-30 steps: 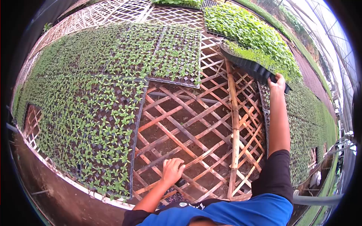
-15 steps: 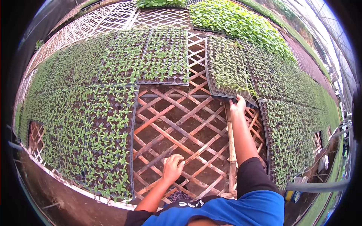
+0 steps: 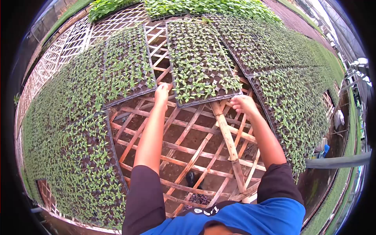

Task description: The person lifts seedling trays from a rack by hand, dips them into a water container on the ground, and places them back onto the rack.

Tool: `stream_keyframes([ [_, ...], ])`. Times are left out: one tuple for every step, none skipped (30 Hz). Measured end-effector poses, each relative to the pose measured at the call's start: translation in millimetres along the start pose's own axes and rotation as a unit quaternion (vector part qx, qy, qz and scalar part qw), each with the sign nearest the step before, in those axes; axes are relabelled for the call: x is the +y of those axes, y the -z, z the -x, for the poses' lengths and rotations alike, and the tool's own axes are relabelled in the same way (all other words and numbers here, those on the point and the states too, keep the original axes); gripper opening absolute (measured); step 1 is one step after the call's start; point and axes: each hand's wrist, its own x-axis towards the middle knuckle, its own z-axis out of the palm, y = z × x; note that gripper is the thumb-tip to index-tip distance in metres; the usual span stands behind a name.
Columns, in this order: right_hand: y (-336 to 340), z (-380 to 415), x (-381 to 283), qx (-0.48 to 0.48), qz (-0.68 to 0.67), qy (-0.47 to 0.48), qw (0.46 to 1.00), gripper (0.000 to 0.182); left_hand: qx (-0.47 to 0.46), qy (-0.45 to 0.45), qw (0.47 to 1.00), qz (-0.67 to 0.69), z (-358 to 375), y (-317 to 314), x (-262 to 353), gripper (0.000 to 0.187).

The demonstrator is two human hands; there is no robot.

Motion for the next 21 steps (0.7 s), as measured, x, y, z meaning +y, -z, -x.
stream_keyframes([
  [21.2,-13.6,-4.8,0.077,0.034,0.069,0.994,0.018,-0.027,0.050,0.998,0.004,-11.3,-1.6,-1.3,0.016],
  [40.0,-33.5,-9.0,0.135,0.042,0.115,0.983,0.018,-0.007,0.064,0.997,0.036,-13.8,-8.6,1.2,0.008],
  [52.1,-53.7,-15.4,0.192,0.052,0.161,0.967,0.018,0.014,0.078,0.995,0.069,-11.9,-14.6,7.9,0.006],
  [53.3,-68.0,-24.1,0.185,0.079,0.145,0.969,0.018,-0.011,0.092,0.991,0.100,-10.3,-16.5,14.0,0.005],
  [52.0,-81.6,-32.4,0.177,0.105,0.130,0.970,0.019,-0.009,0.120,0.985,0.124,-14.5,-19.1,16.1,0.006],
  [49.7,-101.1,-32.7,0.138,0.093,0.087,0.982,0.019,-0.015,0.124,0.986,0.108,-23.6,-19.5,12.9,0.006],
  [45.7,-121.8,-28.3,0.098,0.079,0.044,0.991,0.019,-0.019,0.128,0.987,0.091,-32.1,-18.8,9.9,0.007],
  [46.0,-143.6,-20.3,0.039,0.057,0.005,0.998,0.020,-0.051,0.116,0.988,0.090,-40.4,-17.9,7.6,0.009],
  [36.4,-150.2,-22.7,0.021,0.019,-0.025,0.999,0.018,-0.022,0.116,0.988,0.096,-34.6,-25.9,19.8,0.014],
  [31.8,-154.1,-26.7,0.043,0.021,-0.041,0.998,0.015,-0.048,0.110,0.987,0.105,-41.0,-28.6,22.1,0.015],
  [25.8,-152.1,-34.8,0.065,0.023,-0.058,0.996,0.013,-0.075,0.104,0.985,0.113,-49.0,-30.1,23.5,0.018],
  [38.0,-183.0,-20.9,-0.002,-0.030,-0.054,0.998,0.015,-0.078,0.077,0.986,0.128,-49.4,-33.6,29.2,0.018],
  [50.7,-211.8,-12.7,-0.059,-0.053,-0.060,0.995,0.016,-0.073,0.090,0.981,0.156,-47.0,-38.9,38.1,0.018],
  [43.5,-206.1,-20.9,-0.030,-0.055,-0.051,0.997,0.018,-0.069,0.104,0.975,0.185,-43.6,-45.2,47.5,0.018],
  [35.0,-194.1,-36.1,0.000,-0.056,-0.041,0.998,0.019,-0.067,0.117,0.968,0.213,-44.2,-49.0,53.5,0.019],
  [32.3,-189.7,-47.1,-0.027,-0.052,-0.043,0.997,0.019,-0.078,0.121,0.968,0.207,-53.6,-50.0,53.0,0.020],
  [22.0,-169.9,-62.5,-0.049,-0.076,-0.052,0.995,0.024,-0.101,0.133,0.966,0.197,-60.9,-51.1,54.3,0.020],
  [14.3,-166.9,-67.8,-0.069,-0.107,-0.042,0.991,0.024,-0.112,0.133,0.965,0.197,-59.8,-53.3,59.1,0.021],
  [10.5,-167.0,-71.1,-0.089,-0.139,-0.033,0.986,0.024,-0.123,0.133,0.963,0.197,-58.3,-55.2,63.7,0.021],
  [6.4,-173.7,-72.4,-0.071,-0.126,-0.010,0.989,0.018,-0.138,0.137,0.959,0.205,-55.5,-56.2,67.9,0.015],
  [7.2,-176.5,-71.2,-0.055,-0.082,0.019,0.995,0.017,-0.132,0.123,0.966,0.187,-63.0,-55.4,62.0,0.016],
])
